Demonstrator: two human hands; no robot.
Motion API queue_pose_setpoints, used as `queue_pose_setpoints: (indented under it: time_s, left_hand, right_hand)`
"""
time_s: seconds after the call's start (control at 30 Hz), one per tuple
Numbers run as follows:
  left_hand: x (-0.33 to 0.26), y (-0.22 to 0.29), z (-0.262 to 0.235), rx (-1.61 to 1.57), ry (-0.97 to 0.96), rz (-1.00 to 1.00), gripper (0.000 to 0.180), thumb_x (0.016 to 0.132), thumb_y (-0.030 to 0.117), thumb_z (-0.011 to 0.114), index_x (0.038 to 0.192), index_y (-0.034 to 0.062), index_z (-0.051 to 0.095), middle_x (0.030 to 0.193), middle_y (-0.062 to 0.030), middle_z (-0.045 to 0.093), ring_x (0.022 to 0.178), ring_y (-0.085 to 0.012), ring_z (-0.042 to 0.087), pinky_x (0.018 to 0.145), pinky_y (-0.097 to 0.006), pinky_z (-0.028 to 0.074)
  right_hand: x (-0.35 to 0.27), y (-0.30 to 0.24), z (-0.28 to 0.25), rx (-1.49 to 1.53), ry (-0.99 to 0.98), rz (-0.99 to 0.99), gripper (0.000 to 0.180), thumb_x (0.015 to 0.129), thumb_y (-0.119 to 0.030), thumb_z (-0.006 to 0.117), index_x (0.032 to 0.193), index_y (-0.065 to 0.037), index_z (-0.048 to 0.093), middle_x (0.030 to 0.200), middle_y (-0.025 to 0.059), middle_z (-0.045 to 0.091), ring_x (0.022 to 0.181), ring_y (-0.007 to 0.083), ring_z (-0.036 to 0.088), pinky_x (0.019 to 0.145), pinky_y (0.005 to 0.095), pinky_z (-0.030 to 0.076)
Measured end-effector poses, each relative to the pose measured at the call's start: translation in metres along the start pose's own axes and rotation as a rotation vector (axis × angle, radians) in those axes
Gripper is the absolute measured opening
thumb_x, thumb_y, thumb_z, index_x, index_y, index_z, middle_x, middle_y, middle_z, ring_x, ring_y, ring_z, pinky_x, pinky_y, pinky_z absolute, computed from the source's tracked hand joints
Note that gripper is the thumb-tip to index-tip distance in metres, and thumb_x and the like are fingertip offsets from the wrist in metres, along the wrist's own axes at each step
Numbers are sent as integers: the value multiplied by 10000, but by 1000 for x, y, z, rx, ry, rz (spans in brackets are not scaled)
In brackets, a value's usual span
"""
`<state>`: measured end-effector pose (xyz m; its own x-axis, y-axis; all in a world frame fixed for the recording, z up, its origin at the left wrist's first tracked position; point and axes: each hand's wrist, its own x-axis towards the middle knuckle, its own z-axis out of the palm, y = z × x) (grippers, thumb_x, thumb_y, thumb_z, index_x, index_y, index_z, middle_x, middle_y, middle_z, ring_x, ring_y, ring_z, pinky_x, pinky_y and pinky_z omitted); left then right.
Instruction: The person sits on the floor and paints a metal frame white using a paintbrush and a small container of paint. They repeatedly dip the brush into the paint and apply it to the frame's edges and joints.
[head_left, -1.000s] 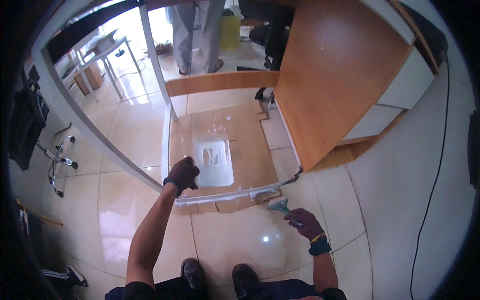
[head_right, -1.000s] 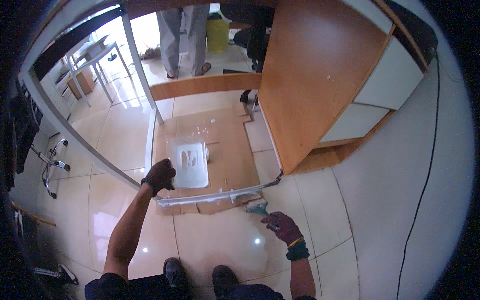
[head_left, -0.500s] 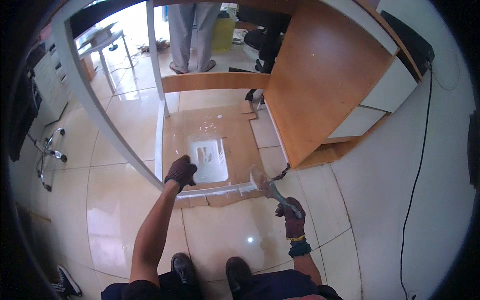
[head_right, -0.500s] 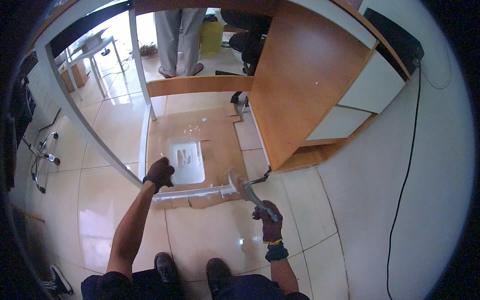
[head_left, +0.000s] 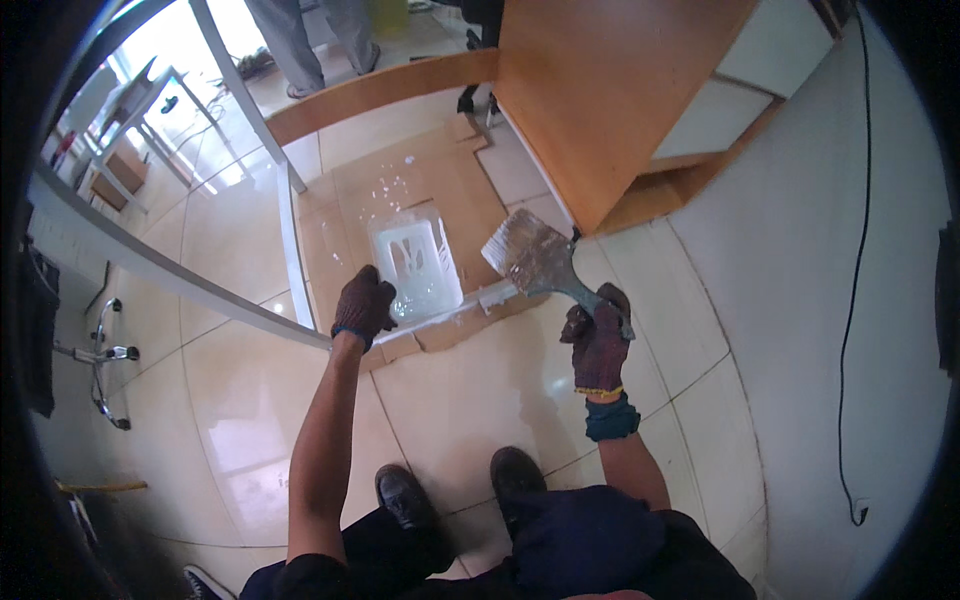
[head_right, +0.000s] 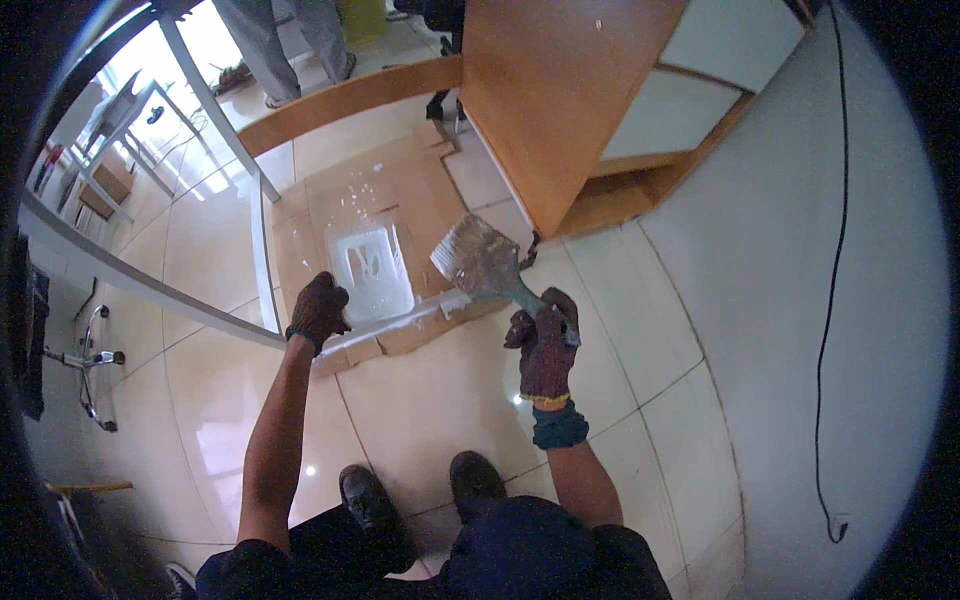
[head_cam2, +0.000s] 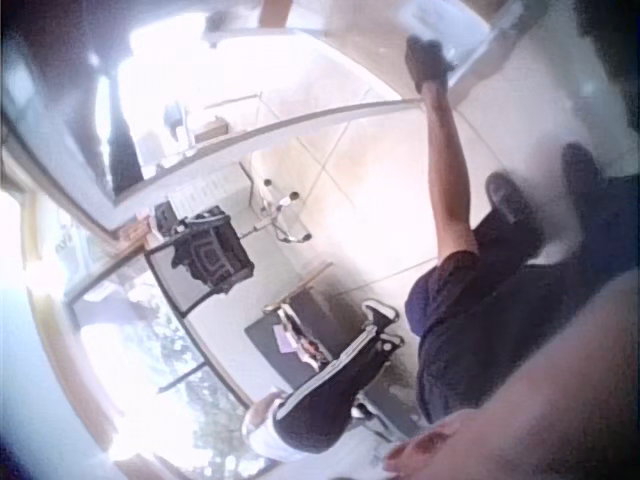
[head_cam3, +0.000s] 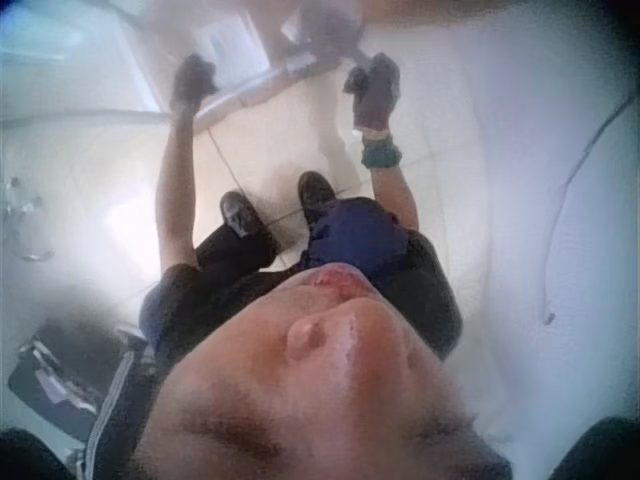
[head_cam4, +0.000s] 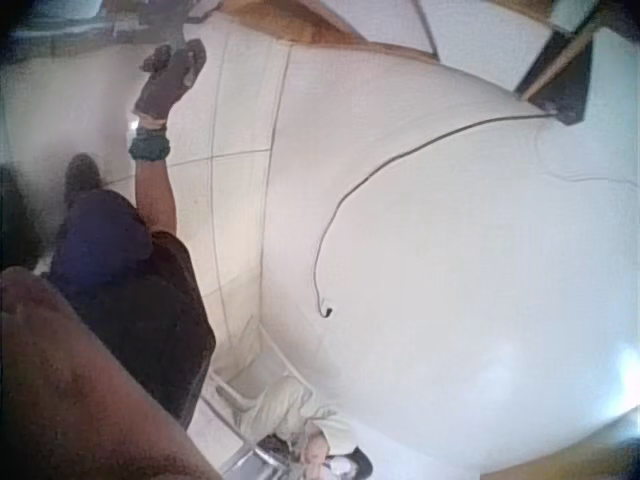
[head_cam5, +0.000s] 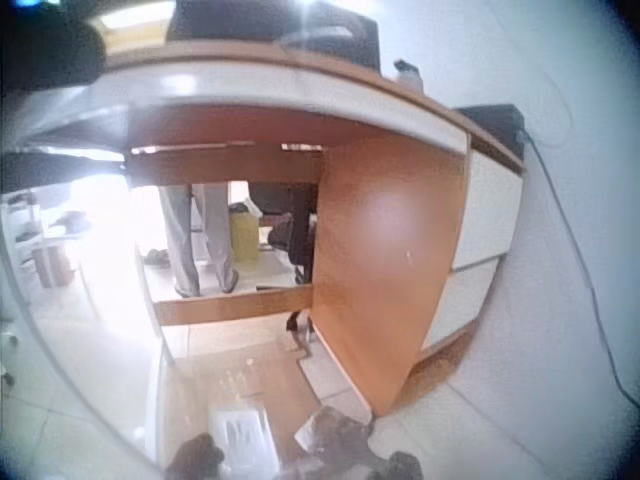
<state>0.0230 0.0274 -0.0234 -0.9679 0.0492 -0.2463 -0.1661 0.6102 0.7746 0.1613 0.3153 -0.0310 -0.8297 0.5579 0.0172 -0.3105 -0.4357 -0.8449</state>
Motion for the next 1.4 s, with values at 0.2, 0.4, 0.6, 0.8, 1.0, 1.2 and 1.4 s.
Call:
queue_pose_setpoints:
  time_s: [0.2, 0.4, 0.6, 0.8, 1.0, 1.2, 1.4]
  left_hand:
    - [-5, 11, 4, -53, -7, 15, 168, 797, 119, 521, 866, -32, 496, 668, -186, 596, 512, -271, 633, 458, -371, 504]
    - [7, 1, 6, 158, 9, 144, 184, 799, 150, 511, 874, -18, 504, 669, -209, 608, 537, -312, 640, 530, -403, 518]
    - [-2, 25, 7, 73, -33, 75, 193, 853, 177, 493, 836, -15, 479, 634, -185, 574, 512, -291, 625, 501, -390, 503]
    - [-5, 30, 6, 193, 43, 189, 216, 843, 211, 497, 827, -3, 471, 626, -213, 575, 522, -320, 618, 522, -407, 490]
    - [-5, 29, 10, 300, 127, 255, 215, 837, 220, 498, 833, 6, 479, 641, -223, 578, 581, -367, 614, 564, -439, 481]
    - [-6, 28, 14, 329, 207, 342, 196, 844, 202, 495, 843, 7, 484, 640, -217, 577, 594, -362, 622, 564, -438, 484]
    - [0, 27, 10, 360, 210, 338, 196, 844, 196, 497, 846, 1, 480, 641, -218, 576, 580, -343, 630, 559, -426, 492]
  right_hand:
    - [1, -13, 0, -112, -70, -21, 289, 885, -205, 564, 1122, -59, 491, 728, 102, 585, 552, 155, 563, 471, 283, 486]
    - [3, -15, 11, -254, -169, -76, 286, 884, -207, 572, 1116, -43, 542, 752, 94, 609, 565, 151, 568, 496, 276, 481]
    - [8, -21, 15, -361, -337, -114, 316, 874, -229, 599, 1093, -5, 553, 835, 119, 620, 667, 176, 599, 559, 287, 505]
    - [9, -10, 12, -469, -546, 2, 319, 868, -182, 615, 1119, 6, 555, 924, 117, 630, 748, 166, 617, 645, 290, 524]
    - [19, -10, 27, -574, -658, -11, 223, 871, -70, 593, 1089, -27, 603, 1003, 84, 628, 768, 123, 609, 667, 260, 514]
    - [22, -10, 35, -672, -646, 32, 222, 864, -43, 592, 1085, -42, 611, 1016, 66, 634, 763, 109, 608, 635, 241, 507]
    - [25, -6, 38, -626, -605, 52, 222, 875, -91, 591, 1090, -39, 602, 990, 67, 639, 740, 122, 612, 617, 252, 516]
